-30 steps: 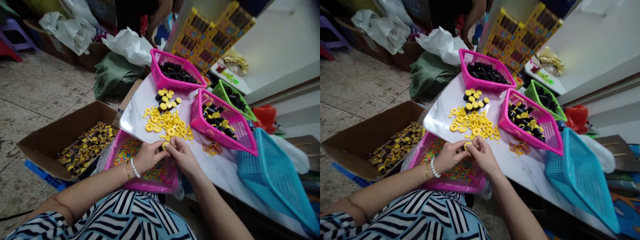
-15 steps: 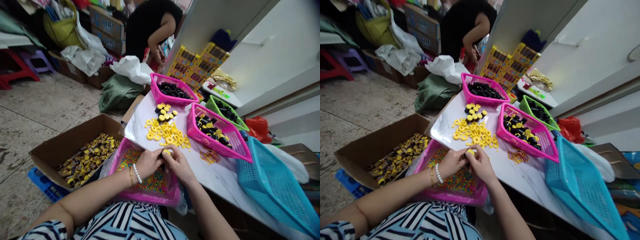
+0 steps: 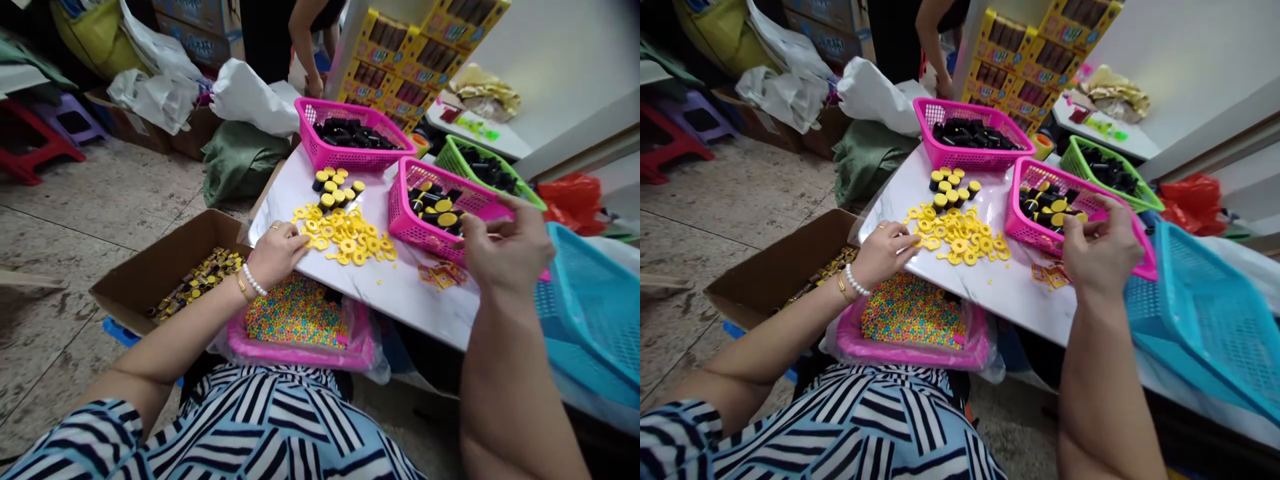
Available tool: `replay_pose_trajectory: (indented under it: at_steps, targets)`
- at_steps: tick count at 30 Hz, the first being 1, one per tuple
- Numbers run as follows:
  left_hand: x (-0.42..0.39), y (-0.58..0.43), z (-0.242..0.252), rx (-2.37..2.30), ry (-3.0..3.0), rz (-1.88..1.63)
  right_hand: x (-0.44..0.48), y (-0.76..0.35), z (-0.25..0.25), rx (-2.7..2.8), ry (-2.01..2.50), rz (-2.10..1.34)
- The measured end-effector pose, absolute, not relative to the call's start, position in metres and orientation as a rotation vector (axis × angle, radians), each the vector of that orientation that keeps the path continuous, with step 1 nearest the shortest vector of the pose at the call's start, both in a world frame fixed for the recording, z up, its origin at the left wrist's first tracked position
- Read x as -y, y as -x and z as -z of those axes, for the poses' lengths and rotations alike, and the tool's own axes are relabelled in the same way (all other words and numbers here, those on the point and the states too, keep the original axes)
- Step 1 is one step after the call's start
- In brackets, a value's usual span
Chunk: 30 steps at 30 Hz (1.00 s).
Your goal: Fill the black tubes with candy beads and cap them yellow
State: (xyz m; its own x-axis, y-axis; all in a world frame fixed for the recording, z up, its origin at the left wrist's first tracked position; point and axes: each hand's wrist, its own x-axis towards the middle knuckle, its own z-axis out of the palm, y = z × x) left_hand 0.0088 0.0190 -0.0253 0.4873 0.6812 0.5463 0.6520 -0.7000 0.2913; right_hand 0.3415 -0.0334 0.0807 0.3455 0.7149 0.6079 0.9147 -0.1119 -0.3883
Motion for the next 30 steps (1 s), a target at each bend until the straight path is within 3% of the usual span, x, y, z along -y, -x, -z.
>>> replay_pose_trajectory:
  at_steps: [11, 16, 19, 24, 30]
  targets:
    - [-0.022, -0.016, 0.034, -1.308, -2.343, -1.401, 0.085, -0.269, -0.001, 1.845, 1.636, 0.158]
    - [0.005, -0.015, 0.031, -1.201, -2.297, -1.544, 0.07, -0.261, 0.007, 1.896, 1.618, 0.286]
    - [0.036, -0.01, 0.043, -0.888, -2.457, -1.276, 0.054, -0.266, 0.011, 1.912, 1.686, 0.297]
    - [0.064, 0.001, 0.072, -0.728, -2.629, -0.273, 0.049, -0.268, 0.011, 1.774, 1.697, 0.262]
    - [0.036, -0.045, 0.102, -0.72, -2.446, -0.202, 0.111, -0.248, 0.002, 1.947, 1.391, -0.011]
